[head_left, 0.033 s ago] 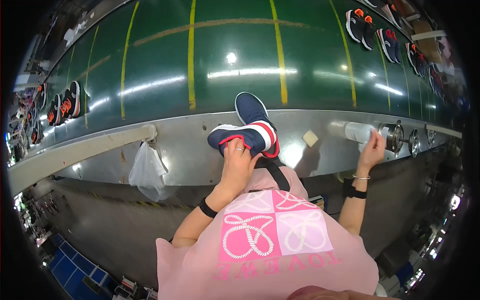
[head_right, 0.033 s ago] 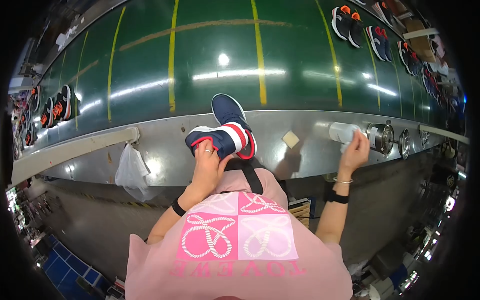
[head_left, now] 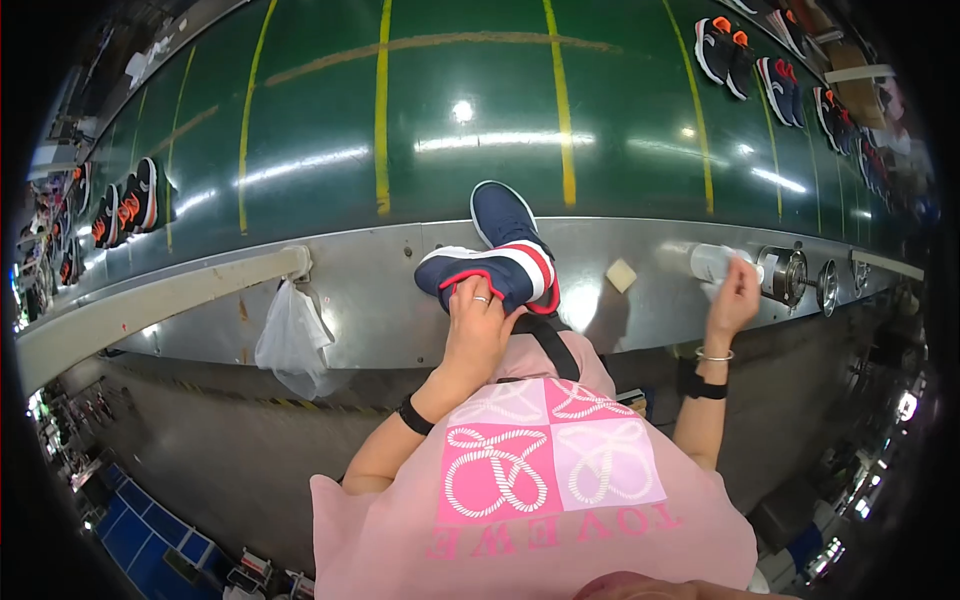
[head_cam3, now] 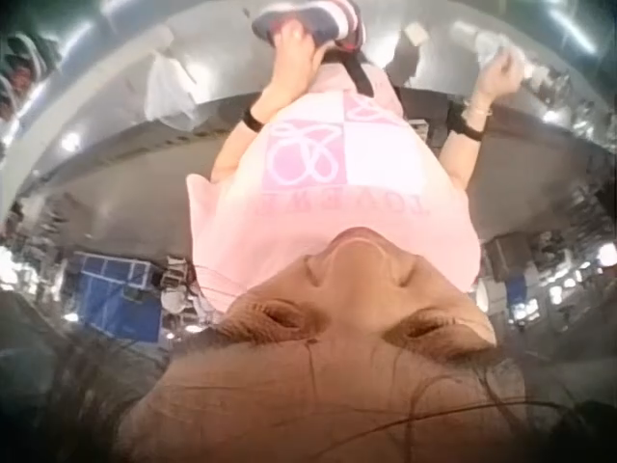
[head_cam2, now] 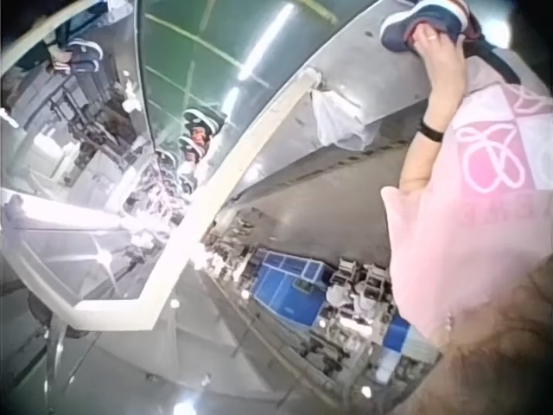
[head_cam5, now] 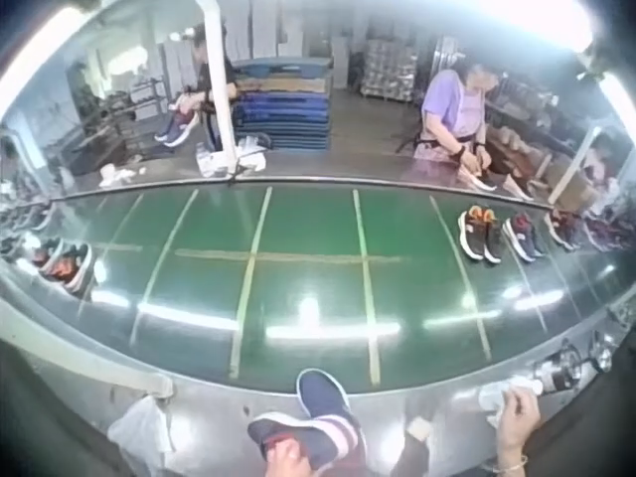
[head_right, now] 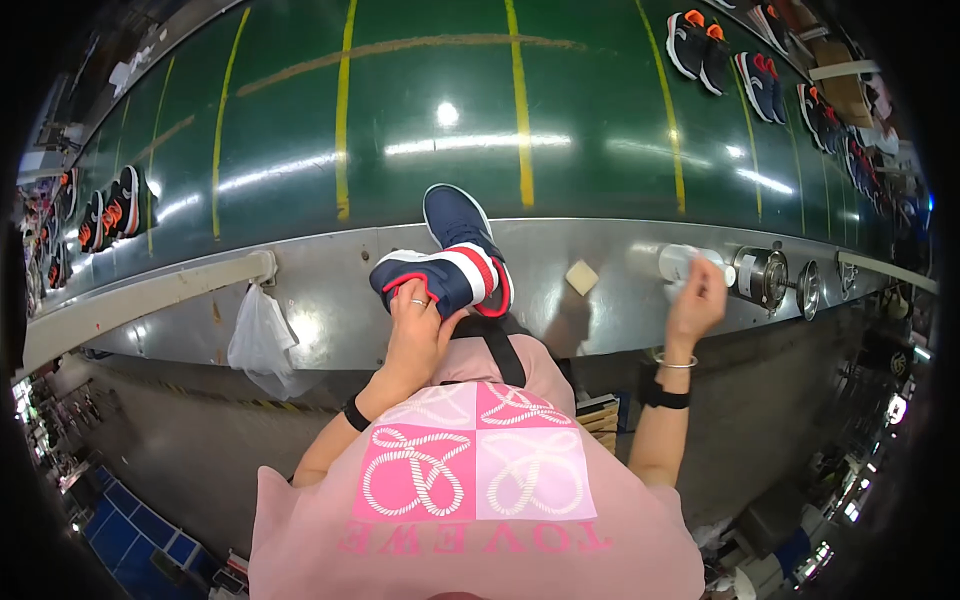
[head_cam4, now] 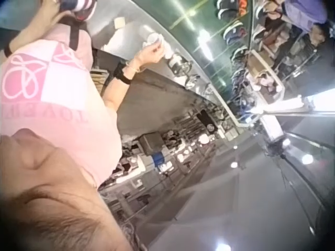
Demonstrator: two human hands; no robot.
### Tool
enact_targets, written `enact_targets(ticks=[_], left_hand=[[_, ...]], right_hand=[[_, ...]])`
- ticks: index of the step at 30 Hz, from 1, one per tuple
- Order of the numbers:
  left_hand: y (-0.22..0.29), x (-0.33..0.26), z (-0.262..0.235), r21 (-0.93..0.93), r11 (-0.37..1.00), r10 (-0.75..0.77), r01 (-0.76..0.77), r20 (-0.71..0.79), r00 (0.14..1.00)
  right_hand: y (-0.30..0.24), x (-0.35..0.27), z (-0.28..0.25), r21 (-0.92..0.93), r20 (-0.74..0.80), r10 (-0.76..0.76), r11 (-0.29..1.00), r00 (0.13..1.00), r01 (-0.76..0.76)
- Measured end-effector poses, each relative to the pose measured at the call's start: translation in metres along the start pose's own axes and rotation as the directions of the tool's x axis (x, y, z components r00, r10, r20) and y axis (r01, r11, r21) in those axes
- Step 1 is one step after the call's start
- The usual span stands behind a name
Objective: Inspecting finished shoes and cleaning minor blemishes with a cloth and solution on a factory finishing line.
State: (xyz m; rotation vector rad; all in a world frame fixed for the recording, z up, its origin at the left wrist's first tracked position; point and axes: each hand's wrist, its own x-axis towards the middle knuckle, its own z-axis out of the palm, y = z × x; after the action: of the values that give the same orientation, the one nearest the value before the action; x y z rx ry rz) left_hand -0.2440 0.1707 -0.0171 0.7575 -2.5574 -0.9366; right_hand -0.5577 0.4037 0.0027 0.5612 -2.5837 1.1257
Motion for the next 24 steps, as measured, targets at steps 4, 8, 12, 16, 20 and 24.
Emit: enact_targets(ticks=[4,8,12,16,20,24], left_hand=[[-0.002,-0.001,0.001,-0.004,1.0,0.005,-0.005,-0.028,1.0],[-0.005,-0.002,0.002,0.005,1.0,-0.001,0.001,-0.015,1.0],[-0.009,-0.003,0.006,-0.013,1.0,-0.015,0.015,0.011,1.0],[-0.012,-0.007,0.009,-0.02,1.0,-0.005,0.005,0.036,0.999],[-0.011,-0.006,0.014,-0.063,0.998,-0.012,0.012,0.014,1.0],[-0.016,-0.006,0.012,-0.046,0.999,0.009,-0.007,0.032,0.999]], right_hand=[[-0.109,-0.047,0.06,0.312,0.406,-0.145,0.95,0.902,0.012],[-0.171,-0.074,0.09,0.419,0.562,-0.363,0.9,0.743,0.122],[-0.185,-0.085,0.11,0.443,0.559,-0.452,0.872,0.695,0.211],[-0.184,-0.086,0.099,0.41,0.61,-0.478,0.873,0.632,0.264],[-0.188,-0.083,0.111,0.431,0.617,-0.501,0.86,0.606,0.272],[-0.199,-0.078,0.128,0.444,0.637,-0.554,0.832,0.536,0.332]])
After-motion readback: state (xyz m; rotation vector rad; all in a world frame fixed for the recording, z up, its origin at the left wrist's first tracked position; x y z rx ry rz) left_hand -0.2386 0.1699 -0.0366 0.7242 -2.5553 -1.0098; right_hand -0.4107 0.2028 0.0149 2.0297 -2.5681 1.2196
